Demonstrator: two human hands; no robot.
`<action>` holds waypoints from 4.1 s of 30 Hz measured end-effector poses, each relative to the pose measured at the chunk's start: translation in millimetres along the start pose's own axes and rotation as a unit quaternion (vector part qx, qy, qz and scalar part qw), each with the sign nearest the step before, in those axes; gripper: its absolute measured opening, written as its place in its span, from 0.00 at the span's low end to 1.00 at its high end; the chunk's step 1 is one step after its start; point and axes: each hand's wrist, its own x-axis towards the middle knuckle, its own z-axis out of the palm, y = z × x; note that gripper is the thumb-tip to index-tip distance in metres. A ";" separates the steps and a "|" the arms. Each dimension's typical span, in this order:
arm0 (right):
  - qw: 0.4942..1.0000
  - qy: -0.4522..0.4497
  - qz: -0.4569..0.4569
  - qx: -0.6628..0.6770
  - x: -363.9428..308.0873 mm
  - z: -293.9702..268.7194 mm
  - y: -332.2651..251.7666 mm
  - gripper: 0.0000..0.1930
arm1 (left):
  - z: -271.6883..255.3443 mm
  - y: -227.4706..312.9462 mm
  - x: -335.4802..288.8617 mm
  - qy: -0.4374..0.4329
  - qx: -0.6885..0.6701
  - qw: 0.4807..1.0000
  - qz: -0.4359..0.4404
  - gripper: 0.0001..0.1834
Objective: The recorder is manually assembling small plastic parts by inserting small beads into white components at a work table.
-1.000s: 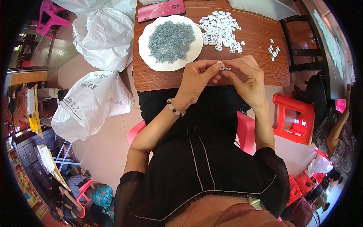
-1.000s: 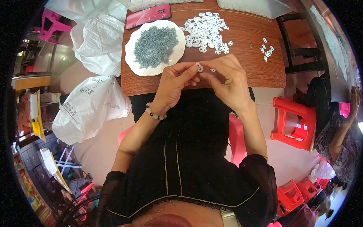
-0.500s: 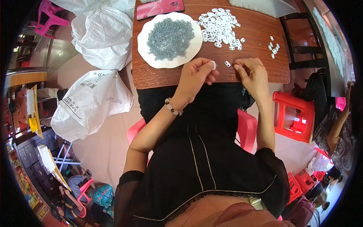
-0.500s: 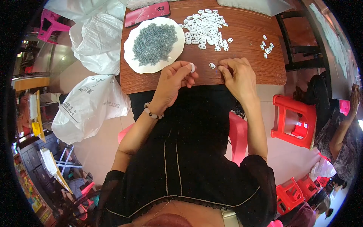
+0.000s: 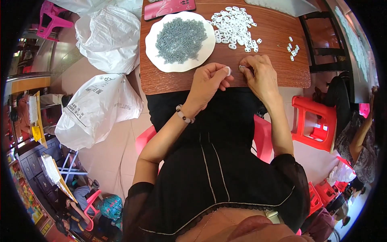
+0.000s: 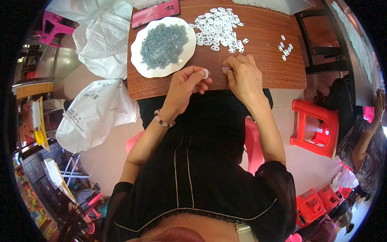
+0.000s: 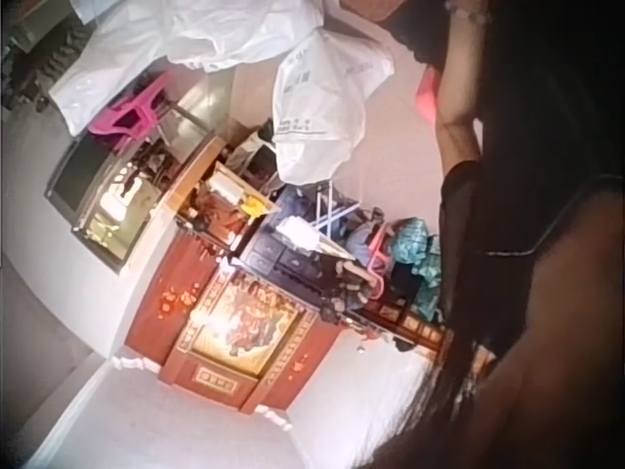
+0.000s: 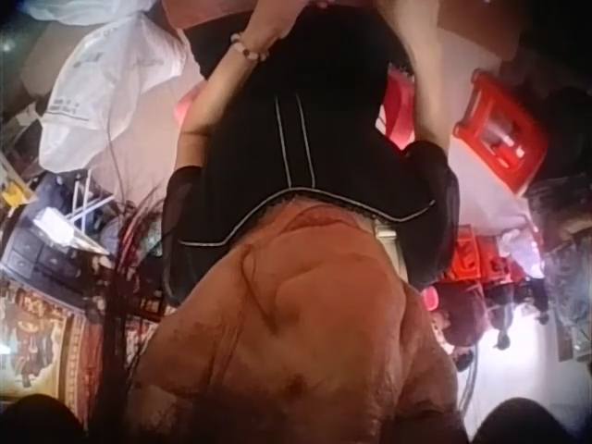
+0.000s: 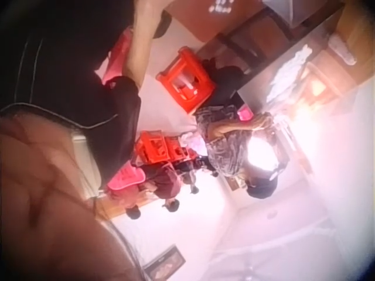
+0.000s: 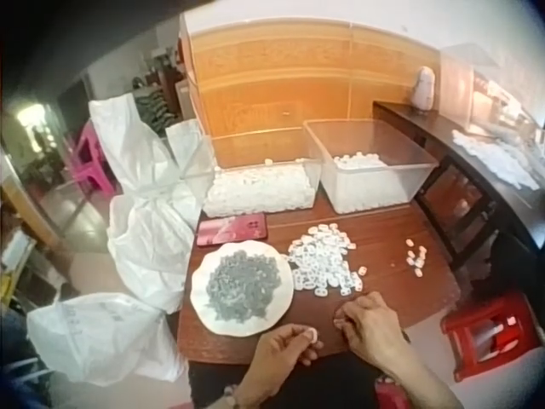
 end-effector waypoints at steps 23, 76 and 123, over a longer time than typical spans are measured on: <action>0.996 0.064 0.011 0.057 0.0 -3.6 12.1 0.04 | -8.8 26.4 -1.2 0.020 0.006 1.000 0.009 0.09; 0.936 -0.098 -0.153 0.302 86.9 7.0 -51.0 0.06 | -51.4 63.1 5.3 0.025 -0.034 0.995 0.092 0.13; 0.828 0.040 0.148 0.540 -15.0 -24.3 1.7 0.07 | 45.2 12.2 17.4 0.010 0.128 0.972 0.198 0.06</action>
